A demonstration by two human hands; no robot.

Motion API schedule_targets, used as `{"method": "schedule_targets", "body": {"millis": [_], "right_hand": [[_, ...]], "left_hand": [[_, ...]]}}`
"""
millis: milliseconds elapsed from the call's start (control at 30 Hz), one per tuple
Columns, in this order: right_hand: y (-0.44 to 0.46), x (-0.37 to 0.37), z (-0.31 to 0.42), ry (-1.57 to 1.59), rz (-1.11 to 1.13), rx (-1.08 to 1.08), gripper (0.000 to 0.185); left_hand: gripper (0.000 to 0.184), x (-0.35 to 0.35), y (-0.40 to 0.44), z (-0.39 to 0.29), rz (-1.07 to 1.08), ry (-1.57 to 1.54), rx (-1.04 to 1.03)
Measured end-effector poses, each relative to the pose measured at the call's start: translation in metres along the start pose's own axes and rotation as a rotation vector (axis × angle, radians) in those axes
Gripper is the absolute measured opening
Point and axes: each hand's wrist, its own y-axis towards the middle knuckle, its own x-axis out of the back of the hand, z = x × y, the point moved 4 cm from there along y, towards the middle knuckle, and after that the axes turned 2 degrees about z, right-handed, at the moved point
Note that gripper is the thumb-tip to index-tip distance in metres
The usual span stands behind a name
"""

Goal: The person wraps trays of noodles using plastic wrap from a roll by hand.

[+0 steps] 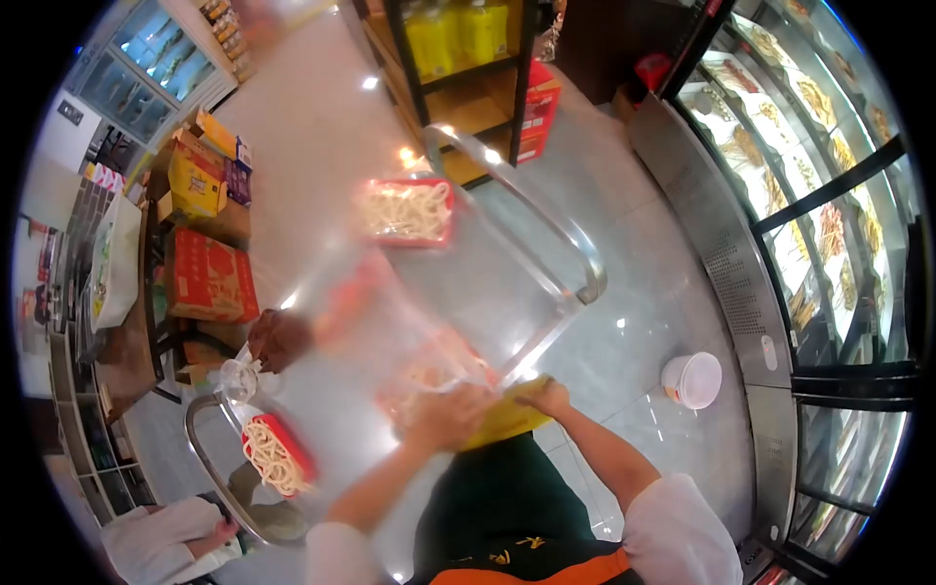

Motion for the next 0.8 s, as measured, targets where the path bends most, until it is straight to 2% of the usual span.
{"method": "schedule_targets", "body": {"millis": [100,167,300,367,433,467,500,533,600,633,700,733,800], "right_hand": [[0.001,0.0,0.0,0.041,0.073,0.014,0.078],[0.005,-0.001,0.001,0.006,0.061,0.007,0.078],[0.014,-0.01,-0.014,0.041,0.085,-0.052,0.077],[0.017,-0.012,-0.019,0.05,0.166,-0.11,0.074],[0.007,0.001,-0.004,0.123,0.182,-0.041,0.073],[0.017,-0.004,-0.002,0.021,0.307,-0.04,0.081],[0.034,-0.026,-0.026,-0.013,0.277,-0.114,0.086],[0.045,-0.035,-0.031,-0.149,0.323,-0.062,0.085],[0.068,-0.055,-0.032,-0.271,0.453,0.205,0.083],[0.069,-0.051,-0.023,-0.294,0.457,0.232,0.083],[0.061,-0.045,-0.036,-0.052,0.408,-0.055,0.081],[0.066,-0.047,-0.036,-0.064,0.414,-0.051,0.081],[0.086,-0.065,-0.042,-0.284,0.485,0.042,0.08]], "left_hand": [[0.04,0.004,0.006,-0.001,-0.071,0.129,-0.063],[0.038,-0.003,0.006,0.0,-0.045,0.156,0.021],[0.038,-0.02,0.0,0.006,-0.126,0.062,0.047],[0.035,-0.045,-0.01,0.014,0.143,-0.315,0.365],[0.033,-0.039,-0.006,0.013,0.308,-0.16,0.312],[0.036,-0.03,-0.004,0.013,0.131,-0.097,0.133],[0.038,-0.021,-0.005,0.013,-0.056,0.0,-0.033],[0.041,-0.008,0.0,0.01,-0.059,0.03,0.046],[0.043,-0.021,-0.007,0.013,-0.128,0.051,0.048],[0.044,-0.027,-0.01,0.013,-0.15,0.006,0.078],[0.044,-0.028,-0.009,0.01,-0.203,-0.01,0.115],[0.044,-0.024,-0.009,0.008,-0.206,-0.011,0.128],[0.043,-0.014,-0.007,0.006,-0.222,0.058,0.088]]}}
